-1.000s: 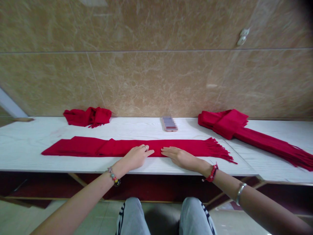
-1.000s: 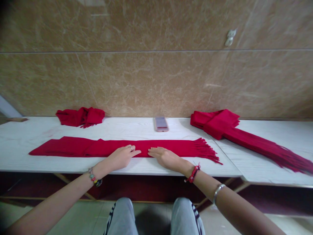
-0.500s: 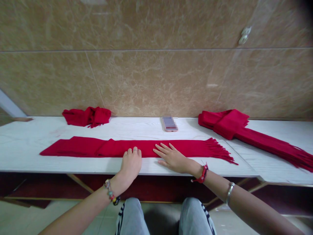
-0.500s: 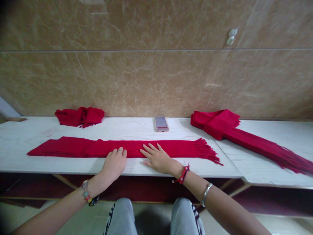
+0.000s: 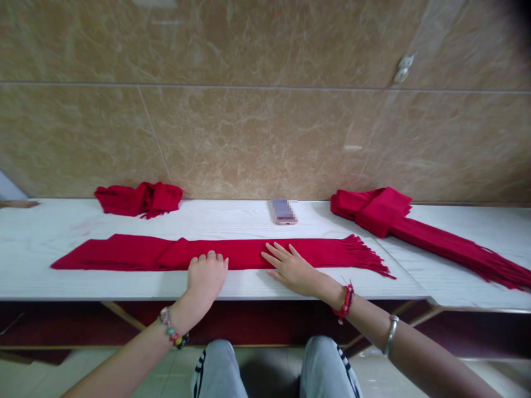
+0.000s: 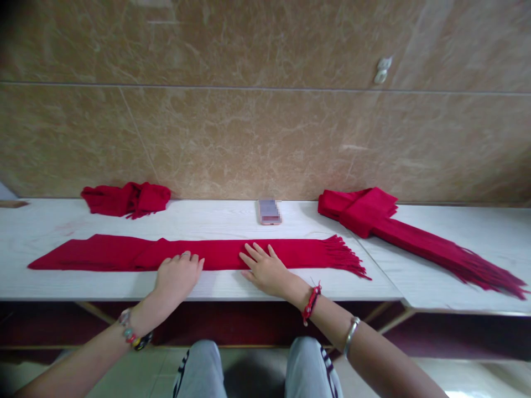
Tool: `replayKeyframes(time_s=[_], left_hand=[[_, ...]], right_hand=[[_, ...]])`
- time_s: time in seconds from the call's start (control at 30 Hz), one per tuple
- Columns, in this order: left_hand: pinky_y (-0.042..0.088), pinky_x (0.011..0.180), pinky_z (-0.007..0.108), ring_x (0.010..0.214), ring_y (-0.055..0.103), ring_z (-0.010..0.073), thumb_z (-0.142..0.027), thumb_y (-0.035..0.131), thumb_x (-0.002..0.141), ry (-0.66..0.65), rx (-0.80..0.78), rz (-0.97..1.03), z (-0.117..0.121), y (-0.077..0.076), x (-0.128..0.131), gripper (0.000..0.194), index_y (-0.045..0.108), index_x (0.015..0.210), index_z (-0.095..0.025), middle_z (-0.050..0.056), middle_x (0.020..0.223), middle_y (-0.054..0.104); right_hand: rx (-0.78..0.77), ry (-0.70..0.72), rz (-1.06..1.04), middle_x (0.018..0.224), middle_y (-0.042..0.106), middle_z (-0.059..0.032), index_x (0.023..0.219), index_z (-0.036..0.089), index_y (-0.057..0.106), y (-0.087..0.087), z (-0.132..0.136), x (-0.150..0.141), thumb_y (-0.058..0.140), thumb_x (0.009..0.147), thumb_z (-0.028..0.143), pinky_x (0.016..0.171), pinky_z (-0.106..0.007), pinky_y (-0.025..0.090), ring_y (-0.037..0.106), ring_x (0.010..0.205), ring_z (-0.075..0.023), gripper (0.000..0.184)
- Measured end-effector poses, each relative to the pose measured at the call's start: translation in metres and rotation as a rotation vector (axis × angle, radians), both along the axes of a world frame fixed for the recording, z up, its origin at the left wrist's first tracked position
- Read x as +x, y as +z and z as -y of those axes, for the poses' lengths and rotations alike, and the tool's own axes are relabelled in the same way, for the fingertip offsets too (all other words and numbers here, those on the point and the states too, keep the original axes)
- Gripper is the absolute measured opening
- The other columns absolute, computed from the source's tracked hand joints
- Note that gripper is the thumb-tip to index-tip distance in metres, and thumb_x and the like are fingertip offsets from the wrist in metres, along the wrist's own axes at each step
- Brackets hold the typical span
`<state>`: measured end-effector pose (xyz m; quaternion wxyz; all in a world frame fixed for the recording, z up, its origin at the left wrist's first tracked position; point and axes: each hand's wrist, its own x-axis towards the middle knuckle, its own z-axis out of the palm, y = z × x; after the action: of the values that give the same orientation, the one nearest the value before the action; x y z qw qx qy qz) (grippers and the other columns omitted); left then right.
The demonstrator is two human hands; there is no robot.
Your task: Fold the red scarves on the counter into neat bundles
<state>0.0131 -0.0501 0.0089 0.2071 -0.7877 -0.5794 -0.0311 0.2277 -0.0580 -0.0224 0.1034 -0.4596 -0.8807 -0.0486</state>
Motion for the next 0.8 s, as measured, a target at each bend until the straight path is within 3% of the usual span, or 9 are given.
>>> replayKeyframes(time_s=[0.07,0.13,0.2,0.27,0.4,0.5,0.63,0.73,0.8], left_hand=[[0.044,0.067,0.041,0.079,0.059,0.0290,-0.018,0.033,0.086,-0.029,0.049,0.017,-0.001,0.001,0.009,0.034,0.065,0.083,-0.007,0.017,0.080,0.063],[0.043,0.078,0.042,0.096,0.055,0.0287,-0.016,0.034,0.086,-0.111,0.053,0.058,-0.006,-0.002,0.020,0.033,0.062,0.101,-0.008,0.019,0.101,0.061],[0.038,0.088,0.046,0.115,0.044,0.0291,-0.020,0.034,0.087,-0.179,-0.048,0.108,-0.014,-0.010,0.027,0.038,0.050,0.121,-0.012,0.016,0.127,0.047],[0.031,0.093,0.056,0.126,0.029,0.0320,-0.027,0.032,0.089,-0.175,-0.197,0.151,-0.022,-0.019,0.028,0.044,0.037,0.133,-0.020,0.011,0.141,0.031],[0.023,0.089,0.068,0.130,0.016,0.0371,-0.036,0.026,0.091,-0.082,-0.334,0.182,-0.029,-0.030,0.020,0.049,0.024,0.138,-0.025,0.009,0.146,0.018],[0.022,0.090,0.068,0.130,0.015,0.0375,-0.035,0.026,0.091,-0.088,-0.364,0.156,-0.027,-0.028,0.018,0.049,0.024,0.139,-0.023,0.012,0.146,0.016],[0.020,0.091,0.067,0.131,0.014,0.0374,-0.035,0.027,0.091,-0.096,-0.368,0.157,-0.025,-0.023,0.020,0.050,0.025,0.138,-0.021,0.012,0.146,0.015],[0.021,0.095,0.063,0.131,0.014,0.0357,-0.038,0.027,0.091,-0.099,-0.380,0.174,-0.024,-0.021,0.019,0.051,0.025,0.138,-0.019,0.012,0.146,0.015],[0.021,0.097,0.059,0.132,0.015,0.0331,-0.040,0.026,0.091,-0.109,-0.374,0.183,-0.023,-0.018,0.013,0.052,0.025,0.138,-0.017,0.013,0.145,0.016]], right_hand=[[0.039,-0.030,-0.032,0.141,0.029,-0.0143,0.135,0.014,0.033,0.001,-0.002,-0.009,0.033,0.091,0.036,0.101,-0.054,0.025,0.022,0.131,-0.0284,0.049],[0.049,-0.077,-0.054,0.140,0.029,-0.0158,0.135,0.011,0.033,0.001,-0.006,-0.017,0.033,0.091,0.035,0.101,-0.055,0.025,0.021,0.131,-0.0296,0.050],[0.029,-0.122,-0.045,0.139,0.031,-0.0174,0.134,0.008,0.034,-0.001,-0.009,-0.019,0.032,0.091,0.035,0.100,-0.055,0.026,0.023,0.130,-0.0303,0.050],[0.012,-0.157,-0.014,0.139,0.032,-0.0178,0.133,0.008,0.035,-0.005,-0.010,-0.010,0.031,0.091,0.034,0.098,-0.056,0.028,0.026,0.129,-0.0307,0.049],[0.054,-0.276,0.068,0.138,0.033,-0.0174,0.132,0.011,0.036,-0.016,-0.004,0.041,0.032,0.091,0.032,0.094,-0.059,0.032,0.030,0.126,-0.0336,0.047],[0.105,-0.346,0.150,0.136,0.036,-0.0200,0.127,0.011,0.043,-0.027,0.004,0.099,0.033,0.090,0.025,0.086,-0.064,0.036,0.033,0.123,-0.0368,0.041],[0.147,-0.365,0.285,0.129,0.044,-0.0212,0.105,0.015,0.061,-0.038,0.014,0.168,0.034,0.086,0.013,0.077,-0.068,0.039,0.039,0.118,-0.0395,0.033],[0.209,-0.422,0.252,0.125,0.048,-0.0232,0.099,0.013,0.063,-0.032,0.017,0.179,0.033,0.085,0.011,0.079,-0.069,0.036,0.039,0.118,-0.0403,0.032],[0.235,-0.410,0.161,0.128,0.044,-0.0240,0.109,0.009,0.058,-0.022,0.012,0.156,0.032,0.088,0.018,0.086,-0.067,0.033,0.033,0.123,-0.0396,0.035]])
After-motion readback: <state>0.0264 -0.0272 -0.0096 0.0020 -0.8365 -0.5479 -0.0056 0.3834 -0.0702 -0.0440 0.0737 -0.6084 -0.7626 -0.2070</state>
